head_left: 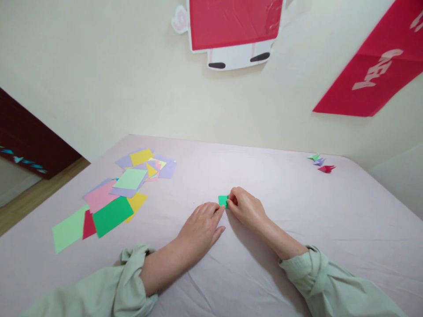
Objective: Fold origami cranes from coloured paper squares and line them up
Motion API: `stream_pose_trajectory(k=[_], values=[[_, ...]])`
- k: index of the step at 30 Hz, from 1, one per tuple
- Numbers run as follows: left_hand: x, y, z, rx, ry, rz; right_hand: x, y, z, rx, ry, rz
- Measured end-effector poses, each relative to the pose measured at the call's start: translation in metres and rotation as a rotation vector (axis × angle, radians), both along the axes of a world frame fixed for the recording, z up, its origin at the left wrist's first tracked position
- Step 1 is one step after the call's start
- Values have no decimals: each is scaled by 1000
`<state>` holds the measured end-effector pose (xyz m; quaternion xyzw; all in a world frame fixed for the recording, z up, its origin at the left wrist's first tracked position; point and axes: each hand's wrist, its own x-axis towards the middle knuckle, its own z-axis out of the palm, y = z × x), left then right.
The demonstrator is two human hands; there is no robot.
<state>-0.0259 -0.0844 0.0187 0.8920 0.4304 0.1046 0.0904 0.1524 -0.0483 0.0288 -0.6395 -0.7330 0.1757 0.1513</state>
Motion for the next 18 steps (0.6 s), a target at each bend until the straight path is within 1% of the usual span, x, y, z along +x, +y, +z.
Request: stream_pose_trajectory(k=[5, 12, 15, 18], values=[[1, 0, 3, 3, 14, 1, 0, 0, 1, -7, 13, 1], [4, -4, 11, 8, 76, 31, -1, -2, -2, 38, -35, -3], [4, -8, 12, 24, 95, 47, -1, -3, 0, 32, -43, 5], [0, -10, 8, 42, 66, 62, -2, -4, 3, 24, -52, 2]])
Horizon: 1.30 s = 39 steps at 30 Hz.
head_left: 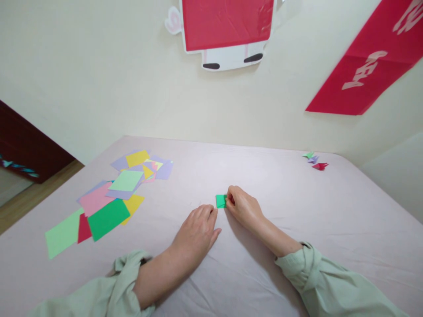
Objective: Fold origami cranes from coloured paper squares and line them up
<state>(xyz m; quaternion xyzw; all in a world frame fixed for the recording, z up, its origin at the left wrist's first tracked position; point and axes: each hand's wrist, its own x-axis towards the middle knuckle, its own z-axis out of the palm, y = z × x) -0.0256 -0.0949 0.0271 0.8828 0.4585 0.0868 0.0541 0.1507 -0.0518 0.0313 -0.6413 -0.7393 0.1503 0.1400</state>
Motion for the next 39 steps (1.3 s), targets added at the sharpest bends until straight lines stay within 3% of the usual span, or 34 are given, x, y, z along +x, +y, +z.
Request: stream_pose_trajectory(k=[9, 14, 20, 26, 30, 33, 39], values=[[-2, 10, -13, 27, -59, -78, 1, 1, -7, 30, 19, 7], [-3, 10, -10, 13, -73, -69, 10, 3, -11, 24, 150, 39], [-5, 13, -6, -56, -249, -89, 18, -1, -8, 2, 268, 156], [-3, 29, -5, -256, -725, 153, 13, -2, -4, 103, 422, 147], [7, 44, 1, -637, -1036, 356, 11, -3, -2, 201, 548, 129], [15, 53, 3, -832, -1169, 374, 9, -6, -1, 227, 536, 145], [18, 59, -3, -881, -1245, 355, 8, -8, -1, 240, 545, 135]])
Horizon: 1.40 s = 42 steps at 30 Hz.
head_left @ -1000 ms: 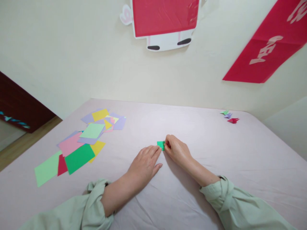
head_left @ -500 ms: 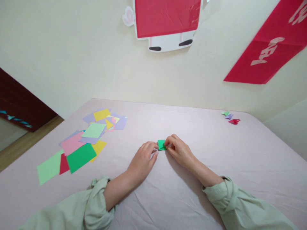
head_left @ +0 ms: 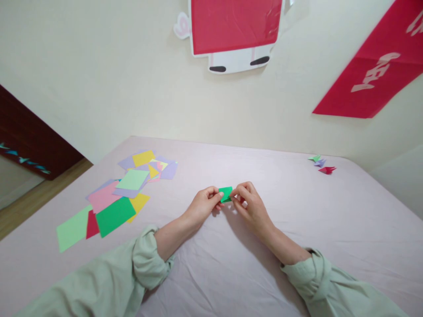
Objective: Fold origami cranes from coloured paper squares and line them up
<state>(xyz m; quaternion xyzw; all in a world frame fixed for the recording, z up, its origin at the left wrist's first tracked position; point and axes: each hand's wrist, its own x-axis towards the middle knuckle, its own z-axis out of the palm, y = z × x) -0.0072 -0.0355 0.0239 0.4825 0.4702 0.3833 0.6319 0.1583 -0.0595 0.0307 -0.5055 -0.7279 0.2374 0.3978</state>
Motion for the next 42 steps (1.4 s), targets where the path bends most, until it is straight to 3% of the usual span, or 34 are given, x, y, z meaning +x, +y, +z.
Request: stream_pose_trajectory(k=[7, 19, 27, 36, 42], values=[[-3, 0, -7, 7, -20, 20, 2, 7, -6, -103, 149, 73], [-1, -4, -3, 2, 56, -97, 4, 12, -14, -224, 364, 63], [1, -5, 0, 0, 68, -130, 2, 14, -18, -221, 377, -3], [4, -6, -4, 51, 101, -155, -2, 10, -15, -217, 353, 26], [4, -7, -3, 10, 99, -129, -2, 13, -20, -233, 558, 71]])
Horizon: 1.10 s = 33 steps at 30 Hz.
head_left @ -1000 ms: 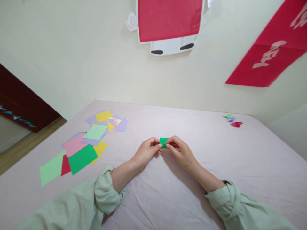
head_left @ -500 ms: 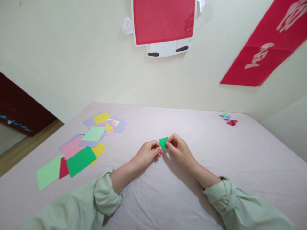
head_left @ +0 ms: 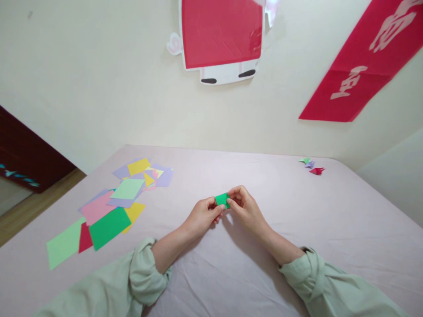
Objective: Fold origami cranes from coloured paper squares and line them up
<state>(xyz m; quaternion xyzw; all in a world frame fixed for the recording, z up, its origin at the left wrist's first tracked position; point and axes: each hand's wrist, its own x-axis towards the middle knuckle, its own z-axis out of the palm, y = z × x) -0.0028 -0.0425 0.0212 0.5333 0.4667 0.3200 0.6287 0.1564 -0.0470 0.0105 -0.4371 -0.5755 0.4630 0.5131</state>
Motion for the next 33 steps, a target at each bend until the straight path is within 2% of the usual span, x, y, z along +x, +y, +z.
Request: stream_pose_trajectory(k=[4, 10, 20, 33], values=[[-1, 1, -2, 4, -2, 13, 0, 0, 1, -57, 66, 23], [-1, 0, -5, 63, 23, 30, -1, -1, 4, -85, -85, 66], [1, -4, -1, 59, 2, 30, 0, -3, 13, -172, -87, 60], [-1, -3, 2, 113, -4, 14, -4, -2, 9, -158, -33, 75]])
